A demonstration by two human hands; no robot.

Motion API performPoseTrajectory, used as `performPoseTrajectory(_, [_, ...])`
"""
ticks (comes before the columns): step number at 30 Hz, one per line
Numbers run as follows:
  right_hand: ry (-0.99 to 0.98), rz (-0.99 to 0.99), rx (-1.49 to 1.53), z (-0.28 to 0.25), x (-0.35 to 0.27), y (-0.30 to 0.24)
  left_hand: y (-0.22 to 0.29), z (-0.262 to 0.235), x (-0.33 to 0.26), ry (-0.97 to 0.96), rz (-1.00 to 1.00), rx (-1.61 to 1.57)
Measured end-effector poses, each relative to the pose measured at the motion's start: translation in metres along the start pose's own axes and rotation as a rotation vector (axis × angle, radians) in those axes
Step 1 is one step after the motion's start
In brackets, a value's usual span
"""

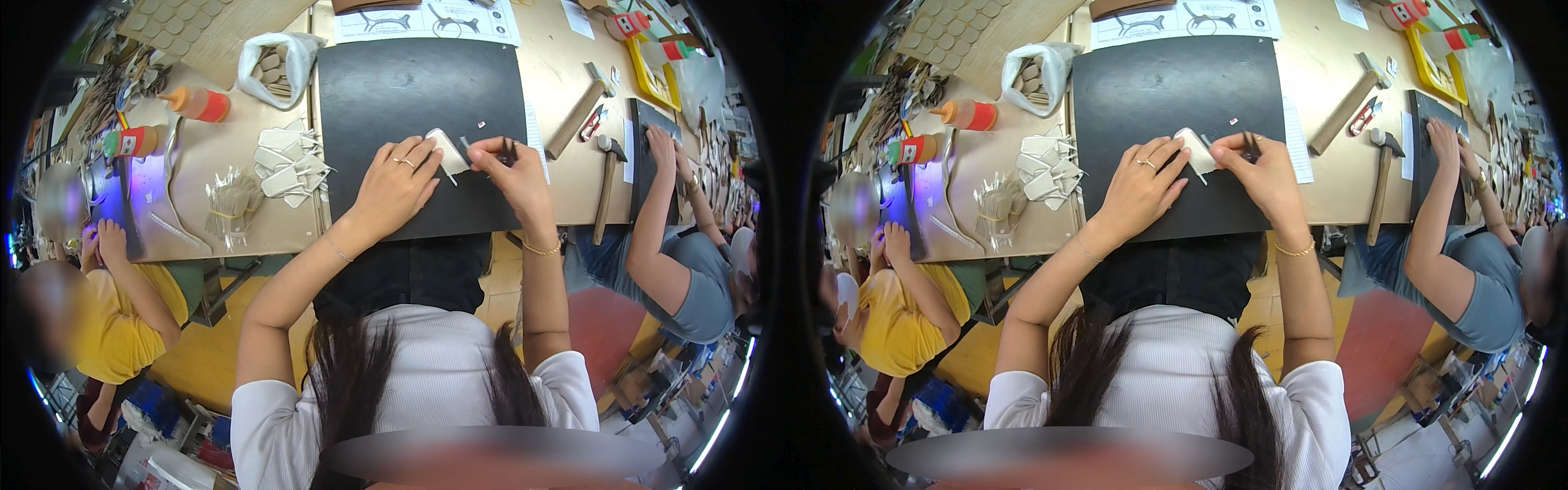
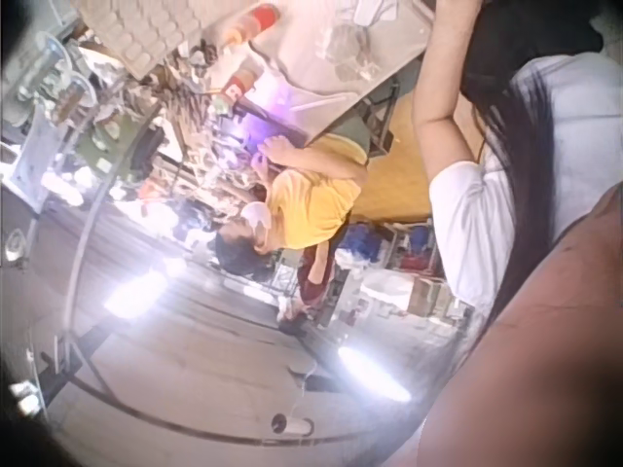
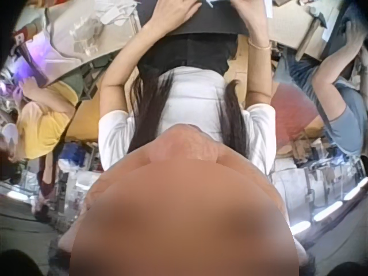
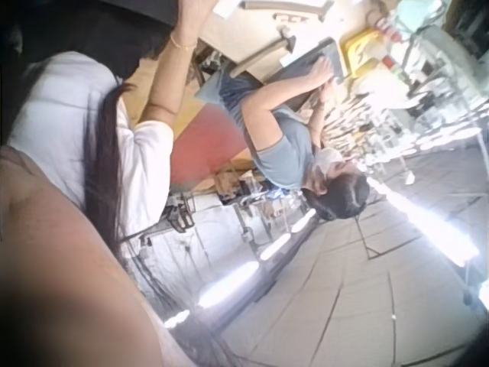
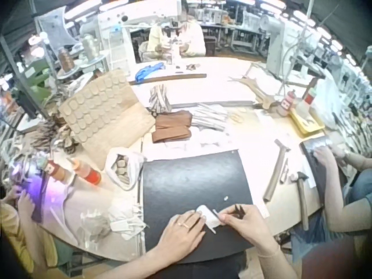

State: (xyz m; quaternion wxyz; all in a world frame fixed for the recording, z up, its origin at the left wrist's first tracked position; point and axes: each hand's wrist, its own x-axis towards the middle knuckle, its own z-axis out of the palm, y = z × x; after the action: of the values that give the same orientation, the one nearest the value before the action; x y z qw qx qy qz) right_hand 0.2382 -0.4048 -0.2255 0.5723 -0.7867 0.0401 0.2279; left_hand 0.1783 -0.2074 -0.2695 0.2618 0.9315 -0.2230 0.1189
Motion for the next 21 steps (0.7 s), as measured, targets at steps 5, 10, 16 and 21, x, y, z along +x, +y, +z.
performPoseTrajectory(5, [-0.066,0.047,-0.078,0.012,0.022,0.020,0.000,0.016,-0.009,-0.012,0.024,0.159])
performPoseTrajectory(10, [-0.114,0.016,-0.229,0.021,0.037,0.015,0.000,0.016,-0.008,-0.038,-0.014,0.141])
performPoseTrajectory(16, [-0.109,0.076,-0.247,0.020,0.041,0.011,-0.003,0.015,-0.005,-0.040,-0.023,0.100])
performPoseTrajectory(21, [-0.117,0.101,-0.281,0.018,0.045,0.011,-0.004,0.016,-0.003,-0.044,-0.019,0.103])
